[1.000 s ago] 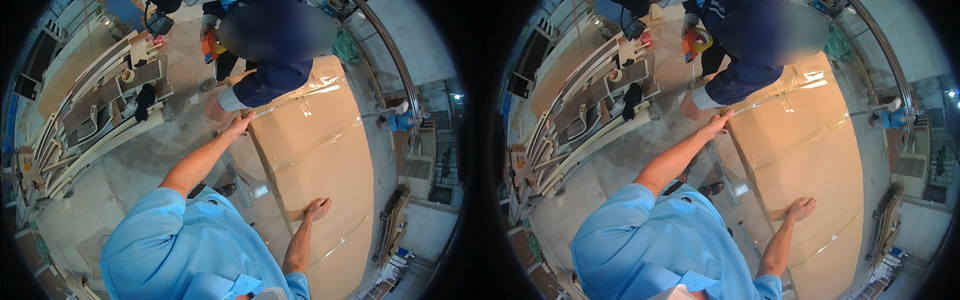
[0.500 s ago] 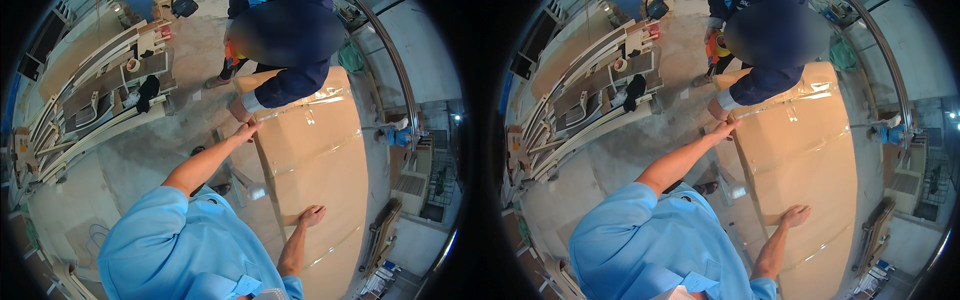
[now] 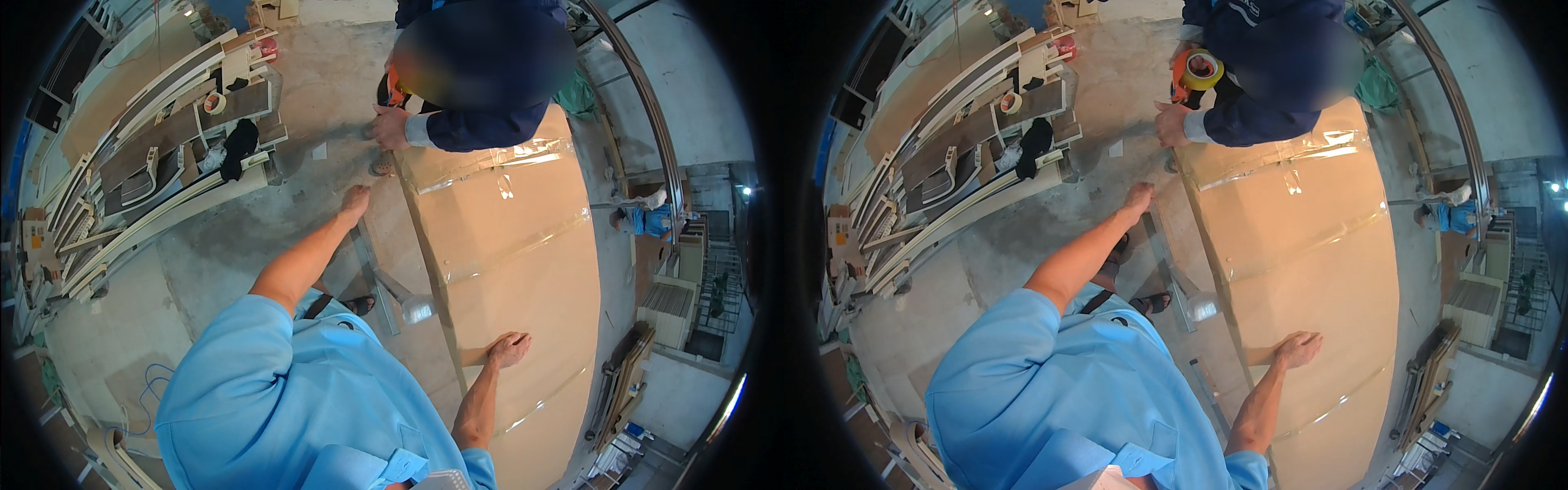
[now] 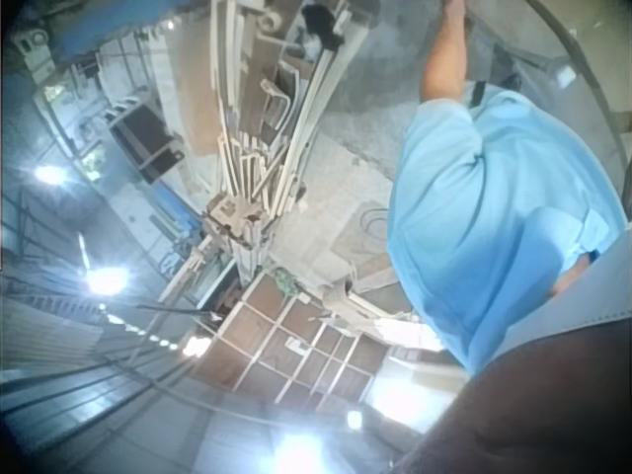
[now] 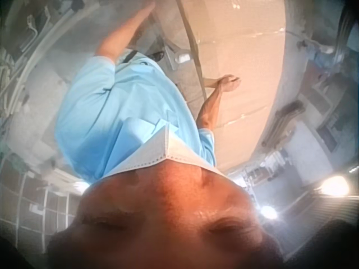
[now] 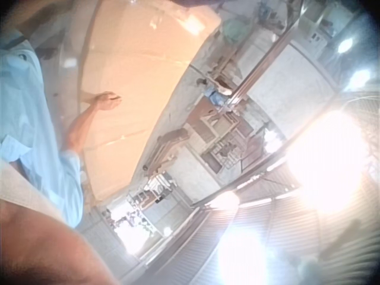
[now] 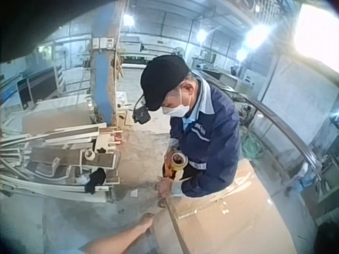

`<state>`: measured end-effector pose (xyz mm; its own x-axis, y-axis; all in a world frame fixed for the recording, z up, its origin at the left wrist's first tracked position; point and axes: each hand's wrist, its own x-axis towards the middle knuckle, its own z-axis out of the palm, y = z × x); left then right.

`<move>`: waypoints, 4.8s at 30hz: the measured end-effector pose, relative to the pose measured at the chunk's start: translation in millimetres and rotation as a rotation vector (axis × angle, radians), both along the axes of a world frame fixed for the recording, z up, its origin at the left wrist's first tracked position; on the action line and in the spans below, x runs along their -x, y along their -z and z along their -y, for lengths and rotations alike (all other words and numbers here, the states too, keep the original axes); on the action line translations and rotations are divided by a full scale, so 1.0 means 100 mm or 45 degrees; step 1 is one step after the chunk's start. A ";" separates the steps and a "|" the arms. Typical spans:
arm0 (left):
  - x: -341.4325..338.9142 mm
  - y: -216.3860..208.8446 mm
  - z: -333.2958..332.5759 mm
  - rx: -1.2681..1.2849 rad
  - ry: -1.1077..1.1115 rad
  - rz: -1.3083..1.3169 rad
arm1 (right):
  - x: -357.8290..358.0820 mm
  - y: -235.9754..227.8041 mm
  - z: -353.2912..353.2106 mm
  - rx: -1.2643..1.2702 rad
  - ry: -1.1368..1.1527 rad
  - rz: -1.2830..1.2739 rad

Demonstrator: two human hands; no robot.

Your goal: The person assists in wrapping a large flat cardboard package with packing tape. They hold the cardboard steady, smooth the tape, and fold edges while a coworker applies tape from a dispenser. The package is flipped and taped on multiple sides.

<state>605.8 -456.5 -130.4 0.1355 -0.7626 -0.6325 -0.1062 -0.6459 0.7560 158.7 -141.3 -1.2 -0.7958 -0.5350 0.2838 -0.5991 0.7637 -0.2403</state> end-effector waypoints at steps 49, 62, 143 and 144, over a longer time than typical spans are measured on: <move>-0.30 -0.70 1.66 0.359 0.141 -0.191 | -0.08 -0.07 0.05 0.041 0.043 0.052; 0.77 -0.55 1.01 0.497 -0.636 -0.704 | 0.54 0.06 -0.11 -0.337 -0.113 0.253; 0.59 -1.16 0.33 0.754 0.816 0.661 | -0.65 0.16 0.20 -0.219 0.358 0.042; 0.60 -1.09 0.29 0.832 0.764 0.667 | -0.63 0.18 0.19 -0.210 0.350 0.030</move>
<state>545.8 -485.6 -20.9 -0.2417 -0.9695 -0.0411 -0.6930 0.1428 0.7067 221.9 -160.4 -18.8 -0.9223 -0.3360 0.1910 -0.3605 0.9261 -0.1116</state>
